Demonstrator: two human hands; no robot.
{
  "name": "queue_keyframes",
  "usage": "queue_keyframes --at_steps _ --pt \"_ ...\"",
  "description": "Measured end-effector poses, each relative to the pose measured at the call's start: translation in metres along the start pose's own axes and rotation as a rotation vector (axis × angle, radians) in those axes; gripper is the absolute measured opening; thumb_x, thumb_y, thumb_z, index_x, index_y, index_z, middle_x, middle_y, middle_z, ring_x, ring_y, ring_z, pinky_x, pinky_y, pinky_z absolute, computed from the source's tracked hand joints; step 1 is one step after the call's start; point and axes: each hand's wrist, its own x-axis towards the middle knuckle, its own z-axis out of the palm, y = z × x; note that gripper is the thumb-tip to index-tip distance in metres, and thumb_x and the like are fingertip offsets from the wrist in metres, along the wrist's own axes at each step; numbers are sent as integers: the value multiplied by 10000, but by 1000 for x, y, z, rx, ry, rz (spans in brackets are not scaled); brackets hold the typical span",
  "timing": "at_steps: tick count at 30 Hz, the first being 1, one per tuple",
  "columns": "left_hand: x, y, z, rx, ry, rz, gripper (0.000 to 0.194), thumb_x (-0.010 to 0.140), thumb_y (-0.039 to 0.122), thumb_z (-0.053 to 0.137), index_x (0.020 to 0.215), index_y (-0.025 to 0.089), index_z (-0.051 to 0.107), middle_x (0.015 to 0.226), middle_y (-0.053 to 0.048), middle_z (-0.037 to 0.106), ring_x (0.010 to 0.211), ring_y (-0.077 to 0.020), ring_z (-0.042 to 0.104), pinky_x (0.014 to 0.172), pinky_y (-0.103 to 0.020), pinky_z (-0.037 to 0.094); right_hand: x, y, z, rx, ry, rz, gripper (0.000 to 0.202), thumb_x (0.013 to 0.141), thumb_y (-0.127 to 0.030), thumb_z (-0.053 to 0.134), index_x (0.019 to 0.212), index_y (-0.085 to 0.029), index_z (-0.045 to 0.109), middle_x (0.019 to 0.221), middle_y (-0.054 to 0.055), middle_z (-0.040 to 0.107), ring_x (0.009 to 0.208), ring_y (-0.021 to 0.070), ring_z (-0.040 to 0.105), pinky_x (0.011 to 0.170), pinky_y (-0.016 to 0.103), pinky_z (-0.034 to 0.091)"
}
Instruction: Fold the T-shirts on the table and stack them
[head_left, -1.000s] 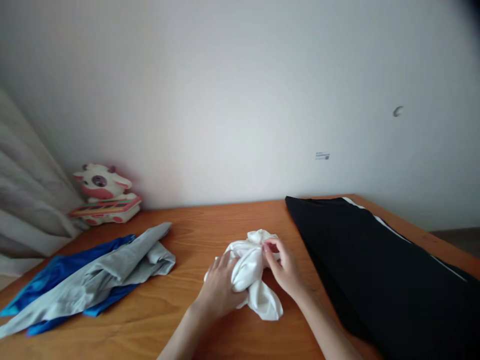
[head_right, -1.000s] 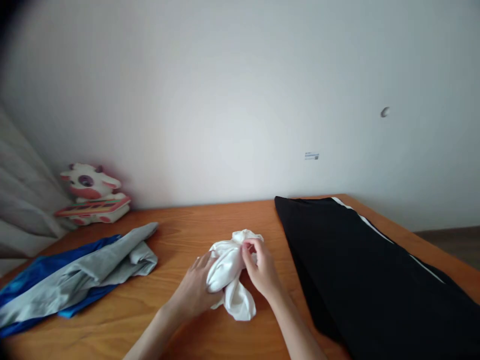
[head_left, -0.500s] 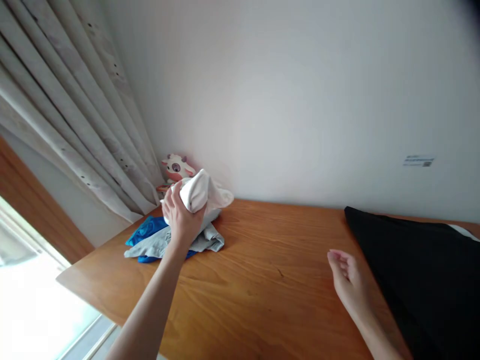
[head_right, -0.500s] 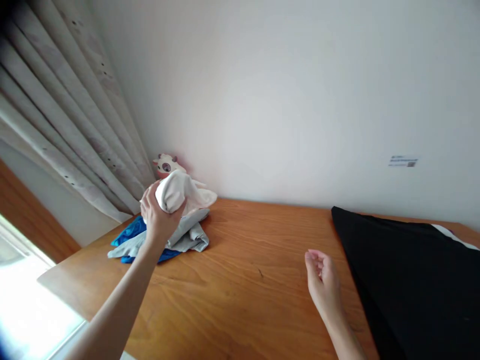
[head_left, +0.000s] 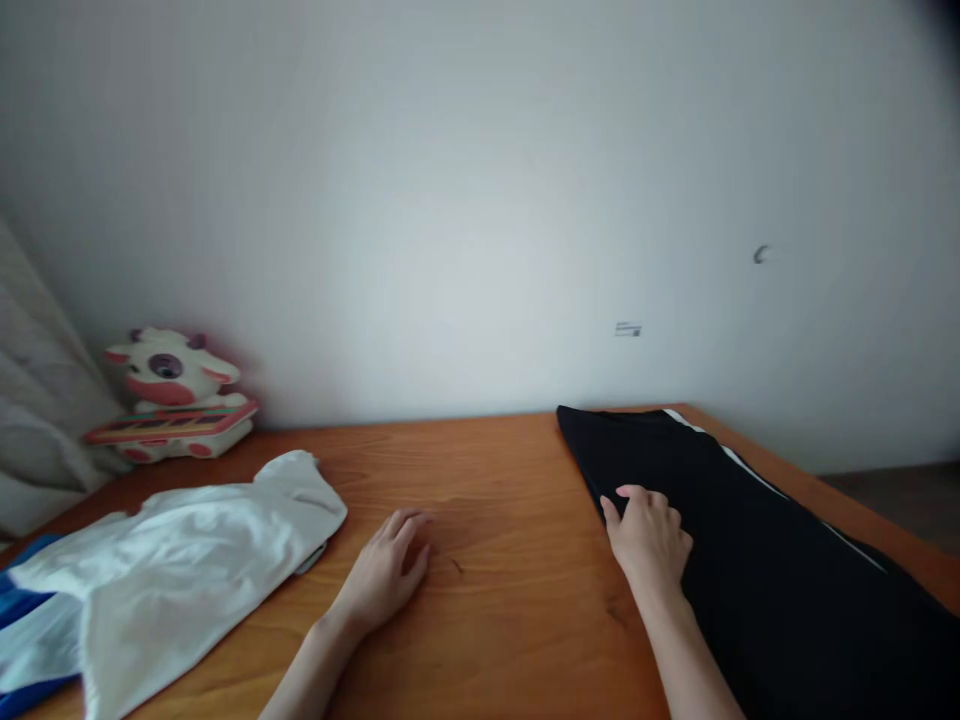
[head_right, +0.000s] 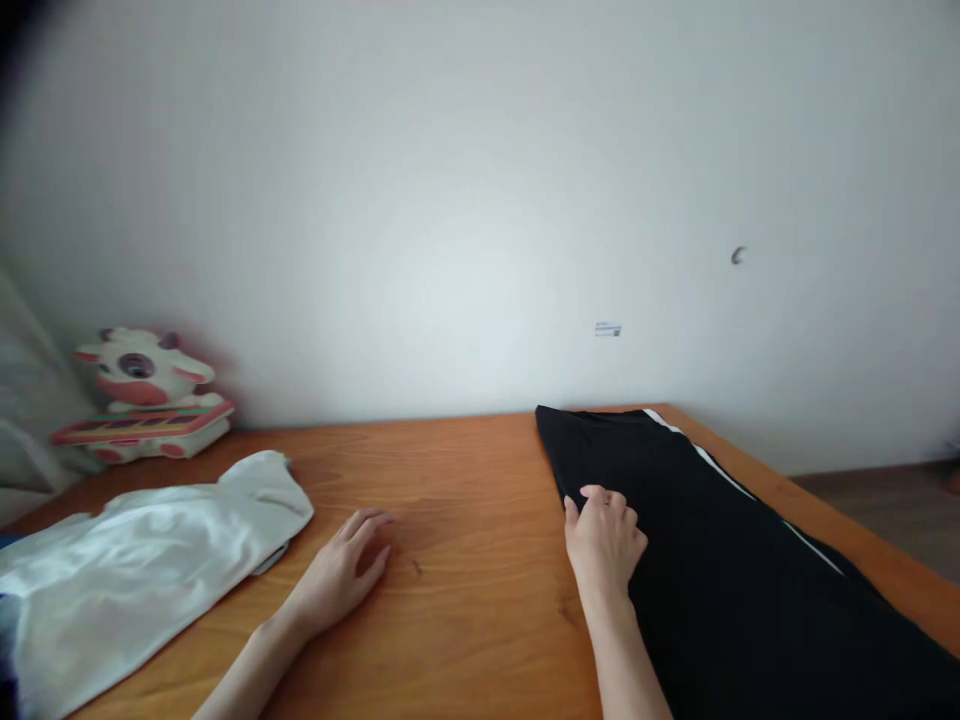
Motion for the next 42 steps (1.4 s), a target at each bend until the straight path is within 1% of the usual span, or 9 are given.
queue_keyframes --at_steps 12,18,20,24,26,31,34,38,42 --pt "0 7 4 -51 41 89 306 962 307 527 1258 243 568 1225 -99 649 1097 -232 683 951 -367 591 13 14 -8 -14 -20 129 240 1007 -272 442 974 -166 654 1066 138 680 1016 277 654 796 368 457" --pt "2 24 -3 -121 46 90 429 930 343 596 1339 268 492 1226 -102 656 1024 -239 704 895 -376 617 1 -16 -10 731 227 -92 293 948 -489 520 835 -221 548 931 110 658 898 254 635 822 357 470" --pt "1 30 -6 -158 47 120 566 899 367 652 1412 291 426 1296 -118 632 1110 -261 682 924 -392 608 -22 -40 -15 1020 56 -294 358 923 -575 550 825 -230 543 935 84 638 870 219 614 787 327 478" --pt "-5 34 -10 -234 39 146 1165 689 575 825 1579 257 143 1588 -236 337 1434 -398 415 1105 -568 460 -75 -84 -35 1359 -832 -681 443 830 -635 684 739 -221 552 823 14 604 696 142 555 623 258 454" --pt "-7 34 -11 -224 -8 129 1299 549 677 860 1570 233 190 1627 -266 244 1481 -465 295 1138 -678 347 -87 -95 -42 1364 -962 -749 453 817 -630 706 711 -211 568 737 -6 592 690 143 560 664 265 464" --pt "-5 43 -15 -165 -240 -27 552 693 376 814 1178 243 584 1473 -195 522 1354 -417 508 1135 -694 322 -69 -85 -19 1135 -393 -528 411 941 -594 534 782 -221 602 741 12 646 720 169 600 700 269 467" --pt "1 50 -18 -276 -233 -91 572 630 54 618 1160 263 569 1444 -122 546 1195 -293 647 1054 -466 499 -50 -65 8 1052 -230 -385 456 892 -667 529 832 -228 638 770 50 701 739 216 658 705 302 506" --pt "12 35 -43 -360 50 -192 652 620 11 501 1221 258 554 1275 -74 649 1205 -242 625 1073 -405 486 -25 -41 32 1117 -97 -57 588 759 -766 600 961 -214 616 831 97 737 795 282 720 754 380 557" --pt "22 3 -116 -240 507 -367 534 764 111 530 1284 231 530 1264 -71 658 1223 -244 606 1102 -435 462 -14 -31 41 1163 -207 -38 627 780 -713 609 1159 -214 573 948 112 765 935 309 741 895 449 555"
